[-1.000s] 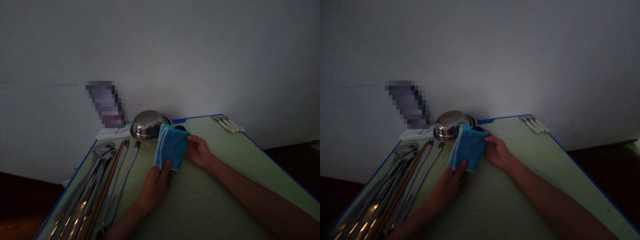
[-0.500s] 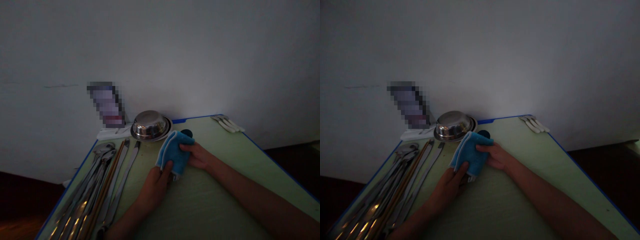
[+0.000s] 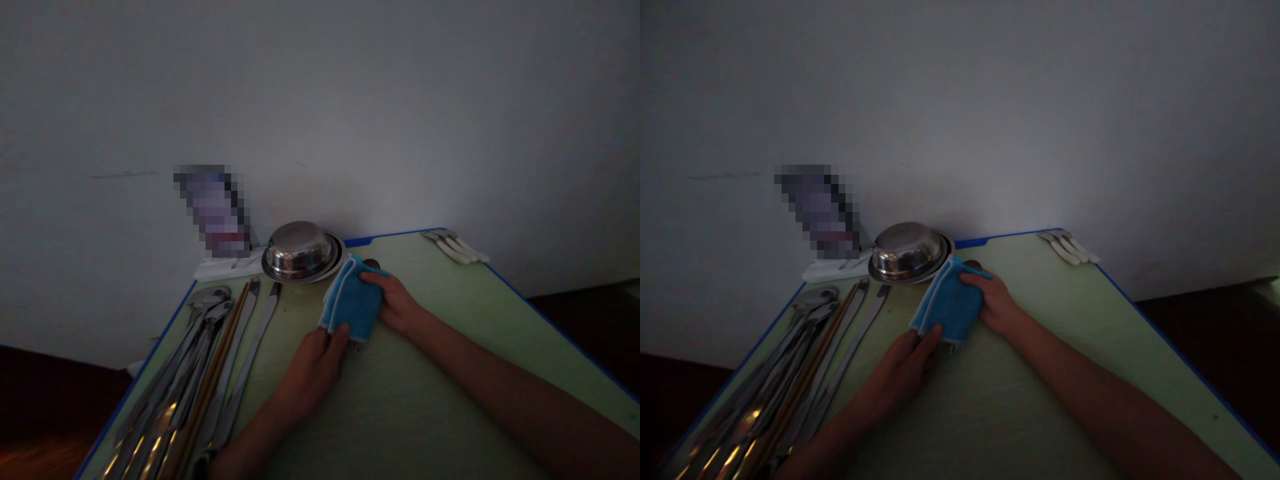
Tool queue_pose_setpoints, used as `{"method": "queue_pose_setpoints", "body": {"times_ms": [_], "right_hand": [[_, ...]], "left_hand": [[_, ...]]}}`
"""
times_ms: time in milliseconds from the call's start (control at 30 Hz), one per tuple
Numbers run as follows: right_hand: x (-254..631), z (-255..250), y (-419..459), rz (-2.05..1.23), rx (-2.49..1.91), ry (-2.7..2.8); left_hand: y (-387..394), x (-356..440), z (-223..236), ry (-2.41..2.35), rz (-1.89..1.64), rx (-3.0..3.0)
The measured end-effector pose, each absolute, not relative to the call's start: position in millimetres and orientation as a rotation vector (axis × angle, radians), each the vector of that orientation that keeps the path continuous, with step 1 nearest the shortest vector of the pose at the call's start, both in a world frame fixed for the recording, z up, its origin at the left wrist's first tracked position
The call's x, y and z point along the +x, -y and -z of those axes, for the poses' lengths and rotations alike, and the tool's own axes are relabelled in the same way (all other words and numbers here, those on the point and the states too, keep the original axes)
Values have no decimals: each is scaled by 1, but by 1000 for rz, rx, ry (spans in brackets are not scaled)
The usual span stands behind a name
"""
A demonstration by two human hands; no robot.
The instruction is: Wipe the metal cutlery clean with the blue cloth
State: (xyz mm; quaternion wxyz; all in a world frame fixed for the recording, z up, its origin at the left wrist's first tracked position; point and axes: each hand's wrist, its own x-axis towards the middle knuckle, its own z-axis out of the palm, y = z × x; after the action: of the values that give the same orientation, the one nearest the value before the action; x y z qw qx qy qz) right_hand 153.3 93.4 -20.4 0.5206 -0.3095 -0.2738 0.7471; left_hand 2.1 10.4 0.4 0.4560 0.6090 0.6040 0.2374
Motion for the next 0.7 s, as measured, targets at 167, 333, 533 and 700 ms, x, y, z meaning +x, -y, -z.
{"method": "queue_pose_setpoints", "body": {"times_ms": [167,333,533,700], "right_hand": [[157,17,-95,-1760,-787,633],[158,16,-95,-1801,-741,588],[154,17,-89,-1871,-689,586],[154,19,-89,-1882,-640,633]], "left_hand": [[-11,3,-6,-1421,-670,1431],[-11,5,-9,-1466,-729,1398],[-12,5,-9,-1363,-827,1375],[-10,4,-3,-1462,-856,1363]]}}
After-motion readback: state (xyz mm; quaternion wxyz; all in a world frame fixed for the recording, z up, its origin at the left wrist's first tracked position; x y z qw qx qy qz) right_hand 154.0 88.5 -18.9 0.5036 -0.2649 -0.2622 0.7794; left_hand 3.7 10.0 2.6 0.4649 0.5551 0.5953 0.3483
